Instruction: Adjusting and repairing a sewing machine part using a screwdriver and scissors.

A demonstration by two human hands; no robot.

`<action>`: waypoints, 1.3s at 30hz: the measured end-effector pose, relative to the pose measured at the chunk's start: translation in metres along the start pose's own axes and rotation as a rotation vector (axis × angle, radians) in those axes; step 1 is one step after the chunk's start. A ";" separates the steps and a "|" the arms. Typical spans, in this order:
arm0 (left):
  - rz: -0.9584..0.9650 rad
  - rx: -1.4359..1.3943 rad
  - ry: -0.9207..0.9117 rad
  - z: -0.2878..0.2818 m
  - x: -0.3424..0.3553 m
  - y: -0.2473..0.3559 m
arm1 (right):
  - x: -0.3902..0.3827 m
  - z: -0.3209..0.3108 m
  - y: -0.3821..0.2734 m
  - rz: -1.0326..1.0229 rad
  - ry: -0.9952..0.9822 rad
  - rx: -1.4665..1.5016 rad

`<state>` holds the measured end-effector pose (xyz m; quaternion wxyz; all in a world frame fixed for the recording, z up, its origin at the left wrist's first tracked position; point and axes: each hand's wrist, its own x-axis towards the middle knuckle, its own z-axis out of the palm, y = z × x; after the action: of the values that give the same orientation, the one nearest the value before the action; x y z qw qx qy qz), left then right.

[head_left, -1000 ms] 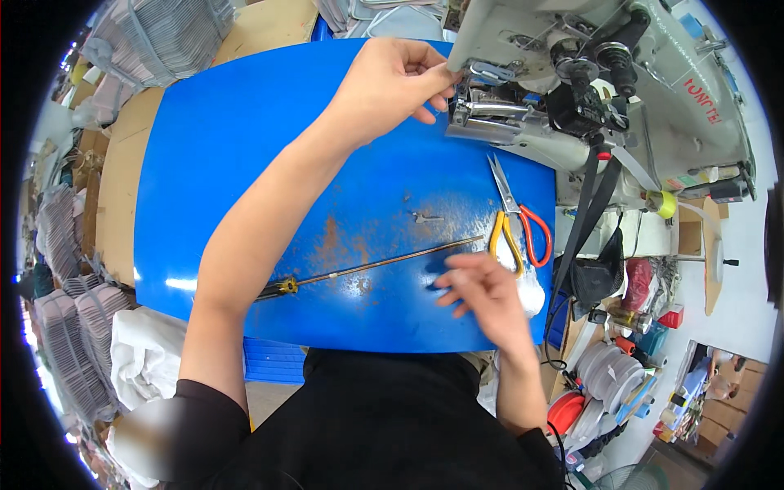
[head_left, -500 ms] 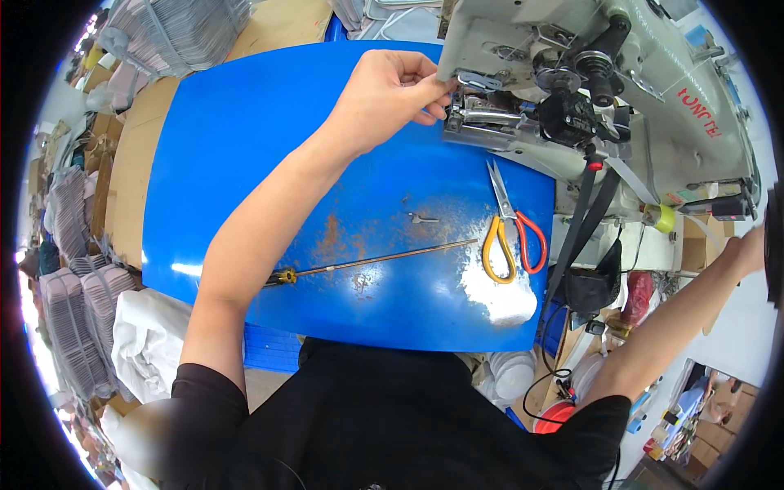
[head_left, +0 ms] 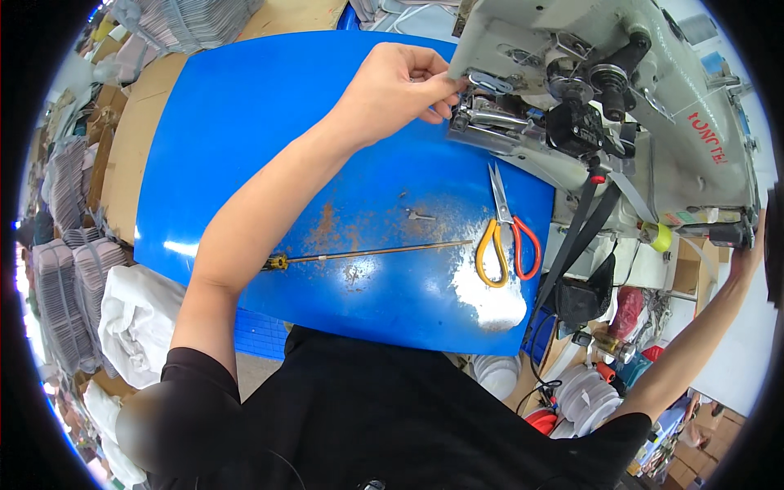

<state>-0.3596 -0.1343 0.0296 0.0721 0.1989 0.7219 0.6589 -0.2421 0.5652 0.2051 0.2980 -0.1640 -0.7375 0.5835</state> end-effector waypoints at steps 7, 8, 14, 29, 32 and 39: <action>0.008 0.021 -0.005 0.002 0.002 0.001 | -0.022 -0.002 0.027 -0.071 0.133 0.222; 0.009 0.021 -0.006 0.001 0.002 0.001 | -0.022 0.003 0.027 -0.068 0.131 0.224; 0.020 0.020 -0.039 0.000 0.006 -0.001 | -0.009 -0.022 0.017 -0.051 0.115 0.177; 0.228 0.113 0.035 0.002 0.006 -0.017 | 0.009 -0.027 0.000 0.035 0.001 -0.006; 0.231 0.098 0.038 0.003 0.005 -0.017 | 0.006 -0.022 -0.002 -0.036 -0.011 -0.056; 0.249 0.102 0.052 0.006 0.007 -0.021 | 0.003 -0.015 -0.012 0.072 0.012 -0.092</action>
<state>-0.3675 -0.1274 0.0094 -0.0392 0.2732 0.7259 0.6300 -0.2338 0.5756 0.2191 0.2732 -0.2075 -0.7552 0.5585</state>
